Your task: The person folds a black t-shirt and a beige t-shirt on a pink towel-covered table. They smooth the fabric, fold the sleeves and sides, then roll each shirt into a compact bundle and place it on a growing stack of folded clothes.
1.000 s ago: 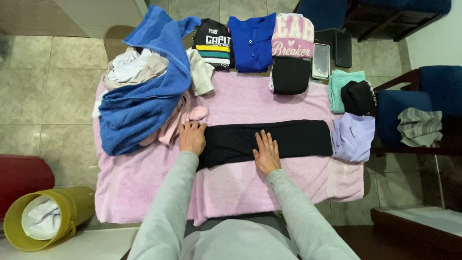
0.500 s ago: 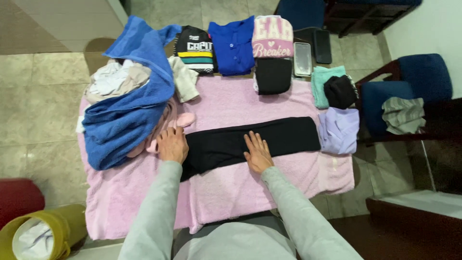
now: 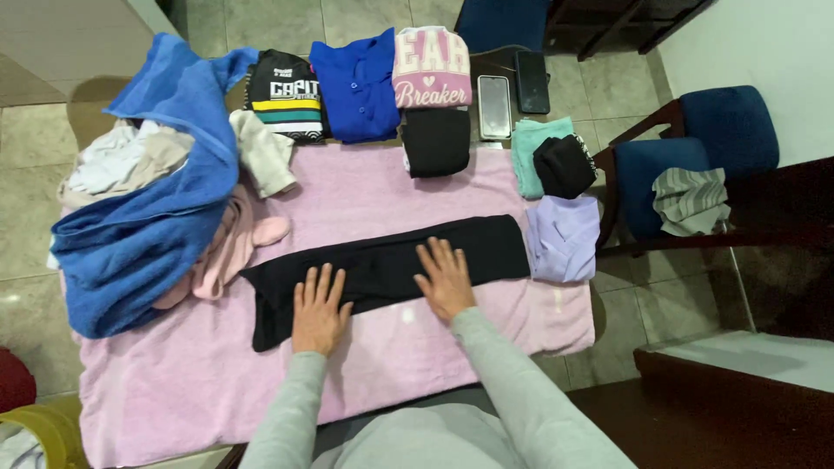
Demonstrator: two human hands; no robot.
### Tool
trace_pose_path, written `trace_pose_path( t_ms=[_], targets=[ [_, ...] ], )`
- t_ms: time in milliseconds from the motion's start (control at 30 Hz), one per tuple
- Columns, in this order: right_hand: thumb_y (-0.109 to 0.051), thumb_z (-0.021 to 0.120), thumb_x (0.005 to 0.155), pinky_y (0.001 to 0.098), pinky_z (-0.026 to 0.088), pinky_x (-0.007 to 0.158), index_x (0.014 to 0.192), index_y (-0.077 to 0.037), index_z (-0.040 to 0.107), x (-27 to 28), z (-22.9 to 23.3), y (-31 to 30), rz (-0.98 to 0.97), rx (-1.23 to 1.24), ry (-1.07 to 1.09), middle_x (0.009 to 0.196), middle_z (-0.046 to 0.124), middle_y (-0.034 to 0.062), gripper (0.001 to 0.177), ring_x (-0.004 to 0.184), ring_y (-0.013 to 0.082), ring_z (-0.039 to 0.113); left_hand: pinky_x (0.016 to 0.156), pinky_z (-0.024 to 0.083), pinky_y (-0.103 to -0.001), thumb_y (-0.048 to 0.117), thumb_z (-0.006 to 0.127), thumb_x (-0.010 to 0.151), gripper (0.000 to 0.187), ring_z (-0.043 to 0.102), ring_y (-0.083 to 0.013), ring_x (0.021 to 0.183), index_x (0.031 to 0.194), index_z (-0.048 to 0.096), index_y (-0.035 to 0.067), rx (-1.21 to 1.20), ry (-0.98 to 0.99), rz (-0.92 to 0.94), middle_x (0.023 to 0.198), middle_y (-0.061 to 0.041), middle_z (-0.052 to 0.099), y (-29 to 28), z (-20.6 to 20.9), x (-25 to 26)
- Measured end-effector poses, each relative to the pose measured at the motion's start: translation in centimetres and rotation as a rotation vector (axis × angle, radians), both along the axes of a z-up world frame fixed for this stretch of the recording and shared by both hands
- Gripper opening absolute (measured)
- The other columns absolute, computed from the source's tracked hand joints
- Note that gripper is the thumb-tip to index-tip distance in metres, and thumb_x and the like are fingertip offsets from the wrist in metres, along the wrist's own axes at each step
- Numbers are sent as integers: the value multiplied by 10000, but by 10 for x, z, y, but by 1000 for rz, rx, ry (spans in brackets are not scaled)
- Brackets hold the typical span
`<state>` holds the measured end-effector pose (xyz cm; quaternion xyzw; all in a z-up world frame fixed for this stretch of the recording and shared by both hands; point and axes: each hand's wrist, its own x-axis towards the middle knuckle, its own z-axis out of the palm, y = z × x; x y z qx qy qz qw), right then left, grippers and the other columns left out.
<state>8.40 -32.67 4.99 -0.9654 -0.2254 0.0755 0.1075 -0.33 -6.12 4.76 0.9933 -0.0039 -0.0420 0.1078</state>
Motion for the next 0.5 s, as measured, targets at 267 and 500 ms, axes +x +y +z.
trace_pose_path(
  t_ms=[267, 500],
  targets=[
    [-455, 429, 1002, 565, 170, 1171, 1528, -186, 348, 27, -16, -86, -98, -41, -89, 1587, 302, 139, 597, 1465, 338, 262, 1206, 191, -499, 338, 501, 895, 647, 192, -290, 1511, 1518, 337, 278, 121, -19, 23, 1627, -26, 265, -3, -32, -3],
    [-454, 392, 1013, 570, 139, 1183, 1530, -204, 335, 29, -8, -87, -144, -13, 0, 1609, 264, 103, 577, 1486, 311, 220, 1175, 287, -434, 101, 478, 836, 638, 353, -249, 1440, 1463, 450, 215, 145, -41, -51, 1491, 29, 486, 6, -31, -8]
  ],
)
